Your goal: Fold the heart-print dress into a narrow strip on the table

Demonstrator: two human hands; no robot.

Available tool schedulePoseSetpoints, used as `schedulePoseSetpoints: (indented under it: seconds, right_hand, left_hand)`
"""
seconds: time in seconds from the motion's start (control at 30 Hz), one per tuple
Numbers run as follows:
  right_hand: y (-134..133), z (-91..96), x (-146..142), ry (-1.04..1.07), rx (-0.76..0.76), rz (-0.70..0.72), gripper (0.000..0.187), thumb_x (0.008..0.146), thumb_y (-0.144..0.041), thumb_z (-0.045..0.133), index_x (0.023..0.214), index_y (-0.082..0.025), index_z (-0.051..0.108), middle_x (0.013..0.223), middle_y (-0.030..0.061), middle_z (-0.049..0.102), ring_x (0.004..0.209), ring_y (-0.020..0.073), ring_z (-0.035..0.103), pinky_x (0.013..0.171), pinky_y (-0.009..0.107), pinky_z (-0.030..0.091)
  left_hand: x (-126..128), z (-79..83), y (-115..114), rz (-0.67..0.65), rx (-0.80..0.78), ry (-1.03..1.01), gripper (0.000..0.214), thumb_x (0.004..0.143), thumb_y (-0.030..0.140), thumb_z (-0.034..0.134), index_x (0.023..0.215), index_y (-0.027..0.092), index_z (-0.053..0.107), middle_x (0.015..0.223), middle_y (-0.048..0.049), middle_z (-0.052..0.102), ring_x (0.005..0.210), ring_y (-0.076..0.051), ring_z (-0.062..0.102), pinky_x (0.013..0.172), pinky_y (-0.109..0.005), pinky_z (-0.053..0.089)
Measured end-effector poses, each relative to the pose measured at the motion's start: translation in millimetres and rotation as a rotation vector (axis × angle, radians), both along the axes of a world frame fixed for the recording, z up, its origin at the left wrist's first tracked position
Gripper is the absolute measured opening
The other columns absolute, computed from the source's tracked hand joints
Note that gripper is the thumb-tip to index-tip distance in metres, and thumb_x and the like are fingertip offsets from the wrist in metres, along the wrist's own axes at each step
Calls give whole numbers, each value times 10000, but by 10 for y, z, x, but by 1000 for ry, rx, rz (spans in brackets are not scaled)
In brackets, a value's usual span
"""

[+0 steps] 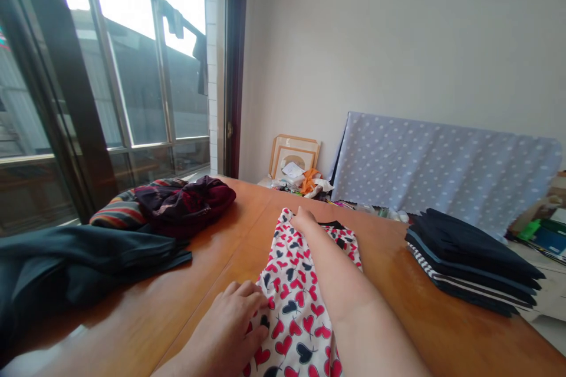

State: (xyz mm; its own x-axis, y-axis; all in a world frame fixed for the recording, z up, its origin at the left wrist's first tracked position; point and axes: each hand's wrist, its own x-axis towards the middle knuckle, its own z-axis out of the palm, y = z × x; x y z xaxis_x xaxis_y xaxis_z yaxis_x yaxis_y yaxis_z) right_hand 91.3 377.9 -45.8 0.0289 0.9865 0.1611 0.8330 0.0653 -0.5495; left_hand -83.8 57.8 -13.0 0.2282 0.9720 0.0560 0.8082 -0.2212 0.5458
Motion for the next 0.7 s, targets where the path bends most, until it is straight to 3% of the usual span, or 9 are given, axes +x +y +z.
schedulePoseSetpoints:
  seconds: [0.17, 0.23, 0.53, 0.7]
  right_hand:
    - [5, -63, 28, 61, -38, -35, 243, 718, -351, 756, 912, -205, 747, 944, 97, 762, 921, 251, 685, 785, 291, 489]
    - [-23, -71, 66, 107, 5, -71, 166, 771, -344, 685, 873, -222, 735, 906, 68, 758, 885, 227, 675, 758, 272, 478]
    - [-134, -28, 235, 335, 141, -92, 279, 733, -287, 640, 983, -212, 737, 838, 22, 742, 778, 194, 676, 691, 240, 513]
    - [-302, 136, 735, 356, 180, -169, 298, 757, -299, 599, 1007, -192, 721, 724, 28, 710, 649, 182, 656, 583, 238, 497]
  left_hand:
    - [5, 19, 2, 4, -39, 13, 271, 798, 288, 614, 1047, 270, 721, 1193, -76, 636, 1106, -292, 513, 947, -388, 407]
    - [9, 23, -2, 5, -43, 22, 264, 802, 287, 613, 1045, 276, 716, 1200, -72, 633, 1112, -294, 514, 944, -394, 408]
    - [13, 37, -35, -3, 18, 125, 216, 843, 312, 583, 1028, 281, 689, 1178, -51, 633, 1096, -281, 528, 907, -397, 411]
    - [26, 35, -51, 21, 65, 120, 184, 888, 336, 554, 1005, 274, 683, 1133, -49, 641, 1052, -264, 543, 888, -384, 402]
